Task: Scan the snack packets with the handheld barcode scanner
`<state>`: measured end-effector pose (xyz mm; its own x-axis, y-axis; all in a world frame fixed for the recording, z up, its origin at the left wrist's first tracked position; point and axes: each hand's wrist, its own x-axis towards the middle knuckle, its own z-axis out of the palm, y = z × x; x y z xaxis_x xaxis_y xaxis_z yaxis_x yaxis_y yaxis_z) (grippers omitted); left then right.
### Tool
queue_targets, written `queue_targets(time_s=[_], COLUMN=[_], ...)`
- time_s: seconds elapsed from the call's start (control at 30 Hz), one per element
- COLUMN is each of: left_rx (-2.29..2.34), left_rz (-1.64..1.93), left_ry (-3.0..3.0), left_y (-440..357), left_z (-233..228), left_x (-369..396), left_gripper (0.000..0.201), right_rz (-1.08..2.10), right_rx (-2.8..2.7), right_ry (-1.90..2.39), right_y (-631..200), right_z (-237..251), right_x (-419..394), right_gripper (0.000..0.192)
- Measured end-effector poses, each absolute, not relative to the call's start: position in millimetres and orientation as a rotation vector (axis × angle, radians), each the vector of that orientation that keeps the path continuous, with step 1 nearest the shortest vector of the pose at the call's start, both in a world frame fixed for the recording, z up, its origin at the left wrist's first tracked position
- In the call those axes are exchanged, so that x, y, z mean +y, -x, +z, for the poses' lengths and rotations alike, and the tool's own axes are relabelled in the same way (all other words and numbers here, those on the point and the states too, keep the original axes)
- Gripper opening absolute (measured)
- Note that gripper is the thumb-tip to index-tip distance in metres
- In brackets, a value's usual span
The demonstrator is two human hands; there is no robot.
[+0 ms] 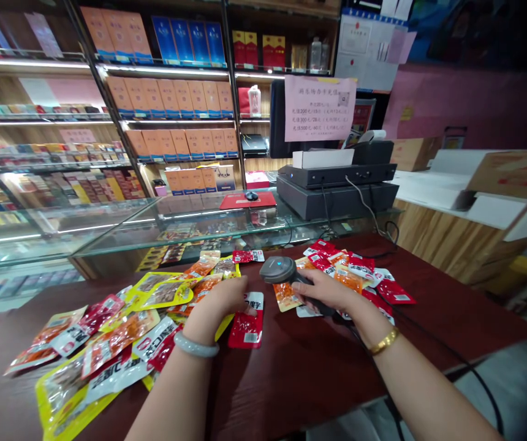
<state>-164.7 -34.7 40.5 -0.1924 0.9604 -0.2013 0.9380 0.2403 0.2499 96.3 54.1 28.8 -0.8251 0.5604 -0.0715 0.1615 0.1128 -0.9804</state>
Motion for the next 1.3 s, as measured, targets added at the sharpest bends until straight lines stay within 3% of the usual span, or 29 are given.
queue_targets(time_s=[0.27, 0.67, 0.8, 0.93, 1.13, 1.3], left_rx=[2.583, 2.498, 2.143, 1.748, 2.492, 2.550], left_rz=[0.947, 1.261, 1.405, 1.269, 0.570, 0.275], left_ry=[-1.314, -1.247, -1.092, -1.422, -1.876, -1.795], left_y=[192, 188, 163, 134, 145, 147], left_z=[46, 43, 31, 14, 3, 2], left_x=[-30, -24, -9, 1, 4, 34], left_gripper=[0.035, 0.031, 0.035, 0.045, 0.071, 0.072], right_rz=[1.730, 1.735, 1.737, 1.760, 1.751, 1.767], right_rx=[-2.085, -2.040, -2.005, -1.918, -1.909, -1.928], right_ry=[0.675, 0.625, 0.641, 0.590, 0.587, 0.601], right_y=[-96, -97, -99, -101, -98, -93], right_z=[26, 26, 30, 35, 33, 25], right_x=[56, 55, 56, 55, 58, 62], right_gripper=[0.057, 0.057, 0.059, 0.058, 0.060, 0.061])
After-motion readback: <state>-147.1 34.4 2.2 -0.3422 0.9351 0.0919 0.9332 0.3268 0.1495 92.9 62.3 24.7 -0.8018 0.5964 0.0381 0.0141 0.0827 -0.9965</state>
